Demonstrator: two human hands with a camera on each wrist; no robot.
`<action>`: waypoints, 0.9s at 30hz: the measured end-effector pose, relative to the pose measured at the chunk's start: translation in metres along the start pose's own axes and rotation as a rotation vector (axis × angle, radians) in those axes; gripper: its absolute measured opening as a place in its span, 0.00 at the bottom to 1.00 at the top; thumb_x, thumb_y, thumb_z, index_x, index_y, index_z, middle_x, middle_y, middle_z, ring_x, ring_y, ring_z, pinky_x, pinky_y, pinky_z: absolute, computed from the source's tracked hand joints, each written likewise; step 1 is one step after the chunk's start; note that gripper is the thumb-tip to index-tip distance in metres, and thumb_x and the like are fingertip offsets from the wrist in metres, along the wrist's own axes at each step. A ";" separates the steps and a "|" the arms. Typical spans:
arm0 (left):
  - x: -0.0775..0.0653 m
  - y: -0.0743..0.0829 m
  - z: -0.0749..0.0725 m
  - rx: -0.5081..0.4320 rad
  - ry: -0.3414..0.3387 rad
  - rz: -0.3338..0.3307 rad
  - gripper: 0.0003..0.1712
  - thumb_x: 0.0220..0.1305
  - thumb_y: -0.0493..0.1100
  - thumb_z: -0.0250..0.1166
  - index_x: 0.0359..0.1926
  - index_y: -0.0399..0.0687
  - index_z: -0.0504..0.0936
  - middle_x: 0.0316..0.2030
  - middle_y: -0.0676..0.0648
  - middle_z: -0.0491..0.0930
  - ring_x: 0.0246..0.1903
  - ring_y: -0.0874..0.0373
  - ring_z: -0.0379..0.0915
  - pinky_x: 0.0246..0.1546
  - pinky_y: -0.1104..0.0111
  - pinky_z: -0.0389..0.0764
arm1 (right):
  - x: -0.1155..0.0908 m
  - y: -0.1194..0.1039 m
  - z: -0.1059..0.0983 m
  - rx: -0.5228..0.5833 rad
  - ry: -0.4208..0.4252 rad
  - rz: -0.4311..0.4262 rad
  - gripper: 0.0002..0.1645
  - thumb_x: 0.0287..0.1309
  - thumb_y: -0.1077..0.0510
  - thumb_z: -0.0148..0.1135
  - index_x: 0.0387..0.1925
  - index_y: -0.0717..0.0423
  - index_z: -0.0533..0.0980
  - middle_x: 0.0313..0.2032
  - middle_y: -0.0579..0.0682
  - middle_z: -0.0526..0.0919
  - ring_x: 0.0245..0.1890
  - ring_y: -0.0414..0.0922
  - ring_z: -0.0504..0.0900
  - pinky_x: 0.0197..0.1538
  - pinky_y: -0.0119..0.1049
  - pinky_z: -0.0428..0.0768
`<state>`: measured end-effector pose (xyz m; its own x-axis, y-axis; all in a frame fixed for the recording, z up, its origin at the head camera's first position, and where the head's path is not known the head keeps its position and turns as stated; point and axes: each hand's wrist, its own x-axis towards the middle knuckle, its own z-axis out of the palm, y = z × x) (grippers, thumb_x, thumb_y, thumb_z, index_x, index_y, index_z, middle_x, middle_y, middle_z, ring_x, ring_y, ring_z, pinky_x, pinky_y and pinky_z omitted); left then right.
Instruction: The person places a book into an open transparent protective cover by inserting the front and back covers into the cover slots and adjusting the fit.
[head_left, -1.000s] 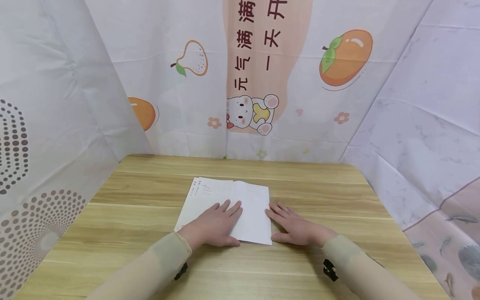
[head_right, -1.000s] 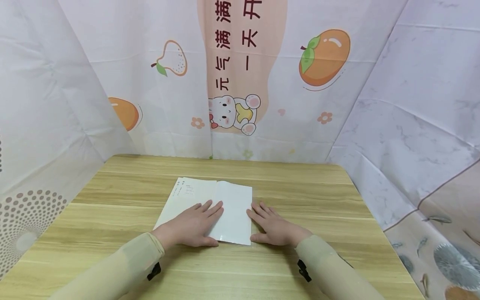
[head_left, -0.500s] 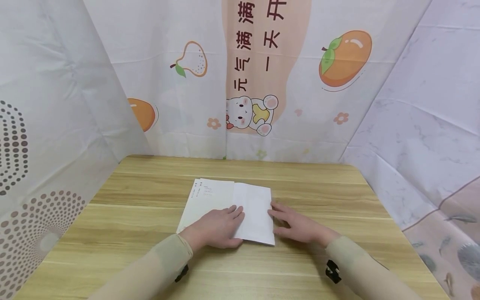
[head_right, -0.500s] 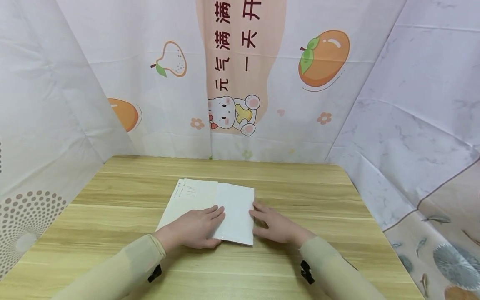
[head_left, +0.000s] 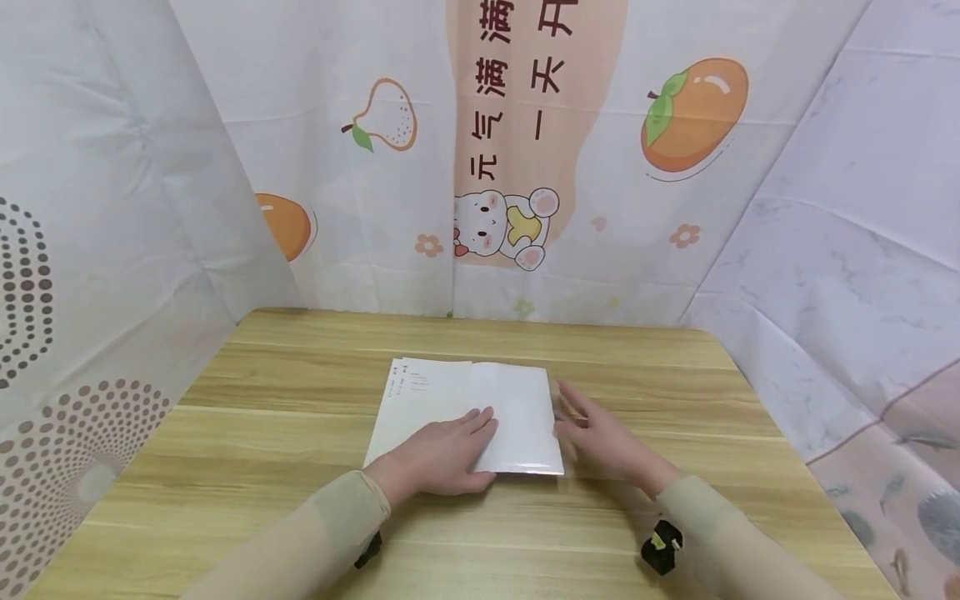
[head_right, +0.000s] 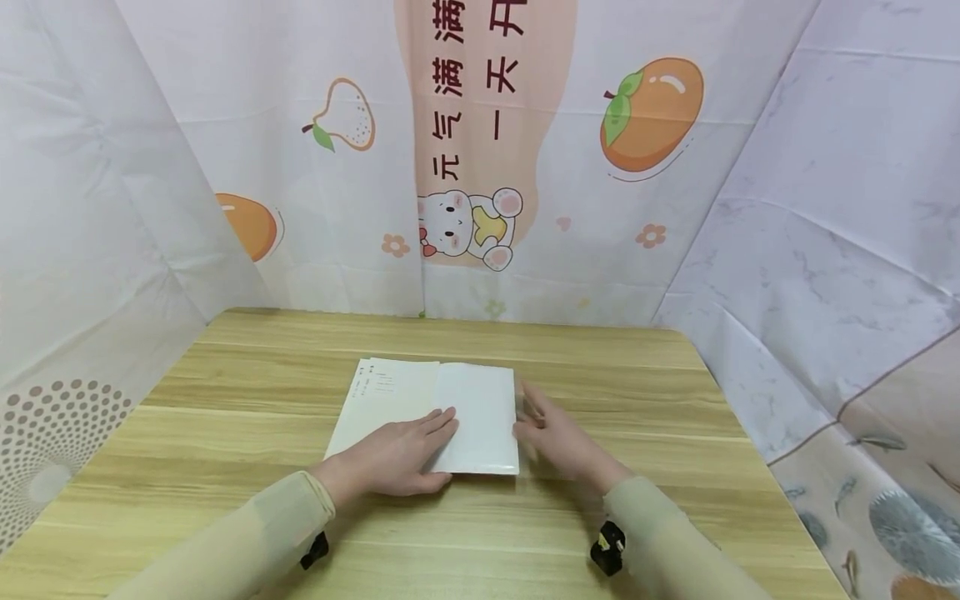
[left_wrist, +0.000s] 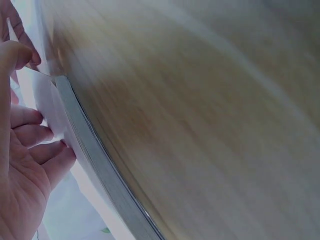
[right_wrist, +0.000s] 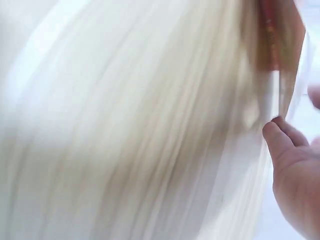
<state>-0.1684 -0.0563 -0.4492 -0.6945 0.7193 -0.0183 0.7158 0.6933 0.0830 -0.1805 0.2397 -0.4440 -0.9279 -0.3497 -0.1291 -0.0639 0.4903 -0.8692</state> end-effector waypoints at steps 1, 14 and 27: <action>0.001 0.001 0.000 -0.015 0.000 -0.002 0.45 0.70 0.65 0.56 0.76 0.40 0.63 0.76 0.41 0.61 0.74 0.48 0.61 0.65 0.58 0.75 | 0.001 -0.002 0.000 0.055 0.020 0.034 0.50 0.74 0.52 0.60 0.83 0.51 0.42 0.80 0.61 0.51 0.75 0.59 0.61 0.73 0.56 0.64; 0.004 0.008 -0.002 -0.189 -0.060 -0.015 0.48 0.72 0.64 0.57 0.80 0.43 0.55 0.81 0.44 0.49 0.78 0.53 0.50 0.73 0.62 0.64 | 0.003 -0.023 0.004 0.427 0.087 0.201 0.22 0.75 0.57 0.54 0.60 0.71 0.73 0.38 0.50 0.84 0.35 0.40 0.83 0.39 0.36 0.85; -0.007 -0.029 -0.012 -0.099 -0.043 -0.082 0.23 0.77 0.59 0.54 0.58 0.49 0.78 0.74 0.45 0.66 0.72 0.41 0.63 0.68 0.47 0.70 | 0.006 -0.034 -0.010 0.252 0.145 0.215 0.26 0.72 0.55 0.55 0.63 0.68 0.74 0.43 0.53 0.85 0.37 0.41 0.84 0.38 0.35 0.84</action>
<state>-0.1848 -0.0821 -0.4397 -0.7449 0.6634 -0.0710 0.6451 0.7433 0.1770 -0.1879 0.2288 -0.4109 -0.9538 -0.1341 -0.2688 0.2145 0.3222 -0.9220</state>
